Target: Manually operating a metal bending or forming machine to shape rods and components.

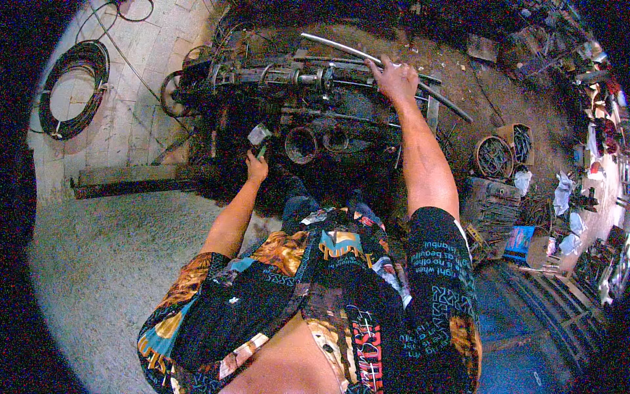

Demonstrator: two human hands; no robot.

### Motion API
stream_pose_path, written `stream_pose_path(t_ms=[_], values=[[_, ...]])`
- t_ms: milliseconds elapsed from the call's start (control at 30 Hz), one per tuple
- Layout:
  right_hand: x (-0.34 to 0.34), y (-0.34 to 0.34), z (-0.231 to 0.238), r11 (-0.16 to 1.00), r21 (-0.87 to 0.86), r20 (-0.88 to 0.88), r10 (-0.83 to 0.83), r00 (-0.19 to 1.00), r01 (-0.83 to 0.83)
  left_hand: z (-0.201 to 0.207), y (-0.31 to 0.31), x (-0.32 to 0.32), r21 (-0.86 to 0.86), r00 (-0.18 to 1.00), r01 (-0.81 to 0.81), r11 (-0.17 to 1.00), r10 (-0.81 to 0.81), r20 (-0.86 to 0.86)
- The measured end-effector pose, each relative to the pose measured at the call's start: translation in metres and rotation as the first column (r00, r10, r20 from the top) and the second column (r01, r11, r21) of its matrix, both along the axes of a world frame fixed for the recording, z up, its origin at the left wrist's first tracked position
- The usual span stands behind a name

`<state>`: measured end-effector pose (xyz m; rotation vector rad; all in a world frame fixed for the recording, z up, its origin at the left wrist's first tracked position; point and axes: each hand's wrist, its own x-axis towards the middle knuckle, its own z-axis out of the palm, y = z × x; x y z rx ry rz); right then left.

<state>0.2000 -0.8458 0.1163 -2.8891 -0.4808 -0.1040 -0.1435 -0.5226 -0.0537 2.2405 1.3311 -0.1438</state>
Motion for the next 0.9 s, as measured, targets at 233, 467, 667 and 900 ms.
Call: stream_pose_path(t_ms=[233,467,667,900], values=[[0.000,0.000,-0.001,0.998,-0.039,0.029,0.043,0.999,-0.041,-0.011,0.003,-0.002,0.020,0.998,0.046,0.999,-0.045,-0.039],[-0.001,0.000,0.001,0.998,-0.049,0.046,0.027,0.999,-0.025,-0.020,0.008,-0.006,0.047,0.999,0.043,0.998,-0.042,-0.022],[-0.002,-0.011,0.009,0.999,0.041,0.032,0.010,0.999,-0.011,-0.017,0.007,-0.009,0.081,0.998,0.040,0.996,-0.036,-0.044],[0.002,-0.042,0.011,0.998,-0.011,-0.163,-0.059,0.985,0.058,0.004,0.009,-0.005,0.074,0.932,0.209,0.975,-0.176,-0.318]])
